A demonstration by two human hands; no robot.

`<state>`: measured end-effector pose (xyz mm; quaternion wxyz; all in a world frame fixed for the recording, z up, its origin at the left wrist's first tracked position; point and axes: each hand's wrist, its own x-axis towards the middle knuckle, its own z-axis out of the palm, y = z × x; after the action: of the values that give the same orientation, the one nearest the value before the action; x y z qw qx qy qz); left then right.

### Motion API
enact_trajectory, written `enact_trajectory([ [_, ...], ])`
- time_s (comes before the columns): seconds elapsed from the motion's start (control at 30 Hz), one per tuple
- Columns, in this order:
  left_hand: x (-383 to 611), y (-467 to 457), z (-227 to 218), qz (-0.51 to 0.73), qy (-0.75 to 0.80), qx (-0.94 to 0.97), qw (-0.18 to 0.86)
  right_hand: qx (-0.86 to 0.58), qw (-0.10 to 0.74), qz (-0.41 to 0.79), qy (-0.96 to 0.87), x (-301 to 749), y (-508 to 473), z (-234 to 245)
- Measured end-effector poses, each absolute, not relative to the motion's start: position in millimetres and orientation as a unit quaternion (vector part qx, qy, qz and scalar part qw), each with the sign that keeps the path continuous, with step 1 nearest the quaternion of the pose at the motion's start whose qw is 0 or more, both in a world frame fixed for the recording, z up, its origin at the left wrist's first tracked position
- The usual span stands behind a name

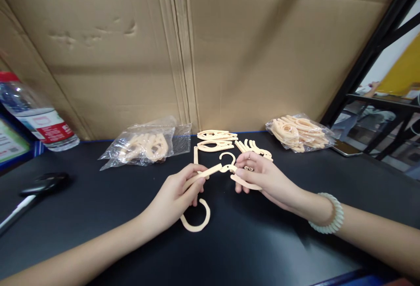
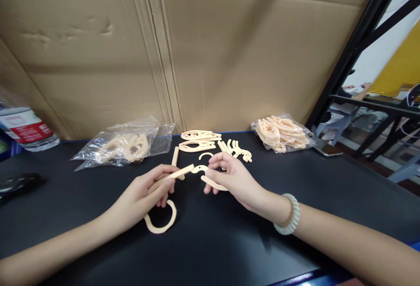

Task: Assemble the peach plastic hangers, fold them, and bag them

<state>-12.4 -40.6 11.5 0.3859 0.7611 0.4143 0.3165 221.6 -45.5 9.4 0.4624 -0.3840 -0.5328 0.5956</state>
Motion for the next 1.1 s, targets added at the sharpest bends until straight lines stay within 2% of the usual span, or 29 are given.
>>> enact_trajectory([
  [0.17, -15, -45, 4, 0.303, 0.401, 0.849, 0.162, -0.338, 0.308, 0.666, -0.59, 219, -51, 7],
  [0.33, -16, -48, -1, 0.268, 0.288, 0.915, -0.09, -0.254, 0.169, 0.764, -0.569, 219, -58, 12],
  [0.5, -14, -49, 6, 0.211, 0.197, 0.927, -0.241, -0.268, 0.116, 0.769, -0.569, 220, -60, 15],
  [0.7, -11, -56, 13, 0.154, 0.16, 0.938, -0.265, -0.37, 0.107, 0.69, -0.613, 213, -70, 15],
  [0.8, -11, -60, 13, 0.141, 0.154, 0.94, -0.27, -0.412, 0.129, 0.601, -0.673, 212, -75, 14],
  [0.87, -11, -60, 13, 0.138, 0.155, 0.941, -0.266, -0.418, 0.151, 0.488, -0.751, 213, -80, 14],
  [0.93, -12, -60, 12, 0.13, 0.185, 0.947, -0.228, -0.392, 0.168, 0.324, -0.844, 213, -87, 14],
  [1.03, -15, -55, 9, 0.125, 0.262, 0.95, -0.112, -0.33, 0.176, 0.094, -0.923, 213, -97, 20],
  [1.1, -17, -51, 8, 0.155, 0.314, 0.936, -0.027, -0.305, 0.199, 0.032, -0.931, 214, -99, 27],
])
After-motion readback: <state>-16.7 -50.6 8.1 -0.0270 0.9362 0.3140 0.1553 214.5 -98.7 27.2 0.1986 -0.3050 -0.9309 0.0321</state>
